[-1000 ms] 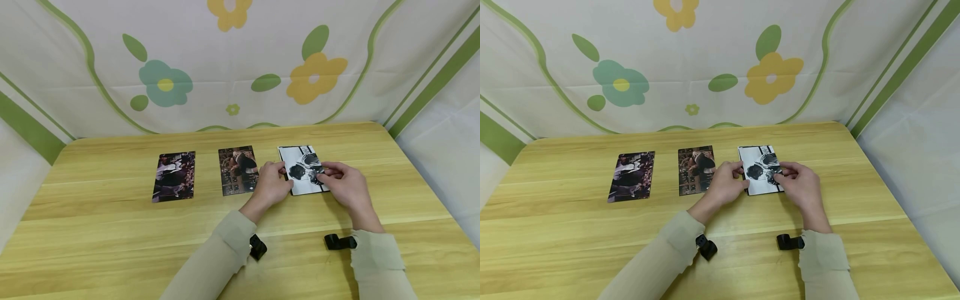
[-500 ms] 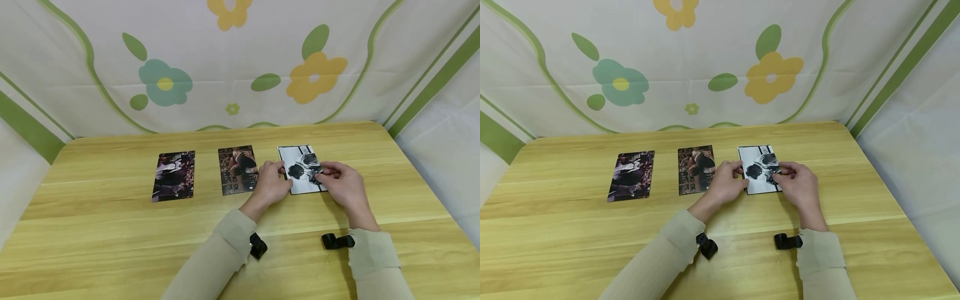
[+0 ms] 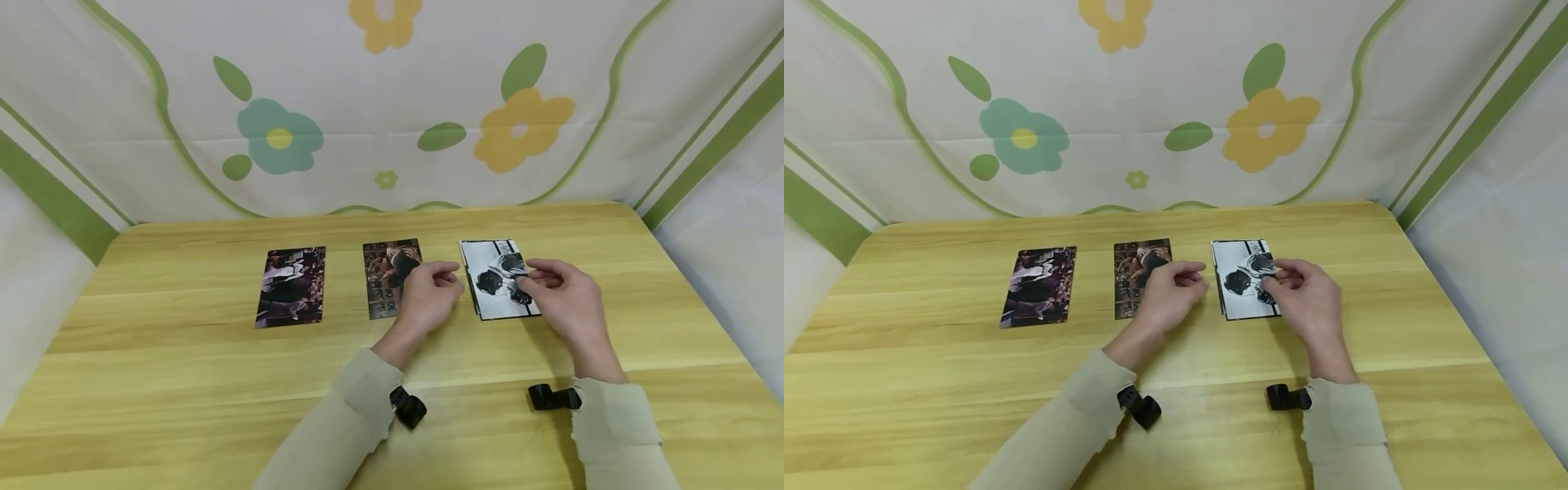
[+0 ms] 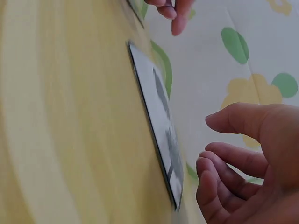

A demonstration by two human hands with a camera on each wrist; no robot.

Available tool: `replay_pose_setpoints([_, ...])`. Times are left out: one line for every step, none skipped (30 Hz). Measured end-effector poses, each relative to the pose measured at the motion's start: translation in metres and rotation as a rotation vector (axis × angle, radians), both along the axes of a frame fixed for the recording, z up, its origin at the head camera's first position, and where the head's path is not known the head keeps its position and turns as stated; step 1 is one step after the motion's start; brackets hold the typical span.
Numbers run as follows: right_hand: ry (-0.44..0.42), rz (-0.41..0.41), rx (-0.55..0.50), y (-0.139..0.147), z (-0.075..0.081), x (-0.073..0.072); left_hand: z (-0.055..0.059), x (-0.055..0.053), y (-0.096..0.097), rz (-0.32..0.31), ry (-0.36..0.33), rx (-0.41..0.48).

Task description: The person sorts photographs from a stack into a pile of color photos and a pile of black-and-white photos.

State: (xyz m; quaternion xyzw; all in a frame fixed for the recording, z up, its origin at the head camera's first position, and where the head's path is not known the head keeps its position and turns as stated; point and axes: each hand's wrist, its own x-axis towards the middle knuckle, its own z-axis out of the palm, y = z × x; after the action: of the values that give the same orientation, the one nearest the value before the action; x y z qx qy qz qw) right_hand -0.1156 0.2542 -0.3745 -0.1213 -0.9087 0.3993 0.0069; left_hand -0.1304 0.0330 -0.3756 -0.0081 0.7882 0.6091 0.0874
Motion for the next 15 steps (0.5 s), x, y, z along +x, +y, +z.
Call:
replay_pose_setpoints([0.008, 0.010, -0.001, -0.003, 0.002, 0.000, 0.002, 0.001, -0.003, 0.005, 0.004, 0.011])
replay_pose_setpoints([0.017, 0.020, -0.005, -0.007, 0.004, 0.000, 0.005, 0.002, -0.006, 0.010, 0.009, 0.022])
replay_pose_setpoints([0.028, 0.032, -0.008, -0.011, 0.006, -0.001, 0.007, 0.003, -0.010, 0.017, 0.009, 0.034])
replay_pose_setpoints([0.036, 0.044, -0.016, -0.015, 0.008, -0.001, 0.009, 0.003, -0.014, 0.023, 0.008, 0.046])
replay_pose_setpoints([0.040, 0.055, -0.025, -0.020, 0.010, -0.001, 0.010, 0.004, -0.019, 0.031, 0.008, 0.056])
replay_pose_setpoints([0.044, 0.066, -0.036, -0.024, 0.012, -0.001, 0.011, 0.005, -0.024, 0.041, 0.007, 0.067])
replay_pose_setpoints([0.047, 0.078, -0.042, -0.029, 0.013, -0.001, 0.012, 0.006, -0.030, 0.052, 0.000, 0.071])
replay_pose_setpoints([0.045, 0.087, -0.050, -0.033, 0.015, -0.001, 0.013, 0.006, -0.036, 0.066, -0.008, 0.073])
replay_pose_setpoints([0.046, 0.095, -0.059, -0.038, 0.016, -0.002, 0.012, 0.007, -0.042, 0.081, -0.014, 0.077])
replay_pose_setpoints([0.041, 0.103, -0.068, -0.042, 0.017, -0.002, 0.012, 0.008, -0.049, 0.098, -0.019, 0.070])
replay_pose_setpoints([0.040, 0.115, -0.071, -0.046, 0.018, -0.003, 0.012, 0.008, -0.055, 0.117, -0.024, 0.068])
replay_pose_setpoints([0.039, 0.126, -0.072, -0.050, 0.019, -0.003, 0.011, 0.009, -0.062, 0.135, -0.027, 0.062])
replay_pose_setpoints([0.037, 0.136, -0.070, -0.054, 0.019, -0.004, 0.010, 0.009, -0.069, 0.151, -0.027, 0.051])
replay_pose_setpoints([0.036, 0.143, -0.071, -0.058, 0.019, -0.004, 0.009, 0.010, -0.076, 0.167, -0.023, 0.045])
replay_pose_setpoints([0.038, 0.152, -0.072, -0.061, 0.019, -0.005, 0.008, 0.011, -0.082, 0.185, -0.021, 0.042])
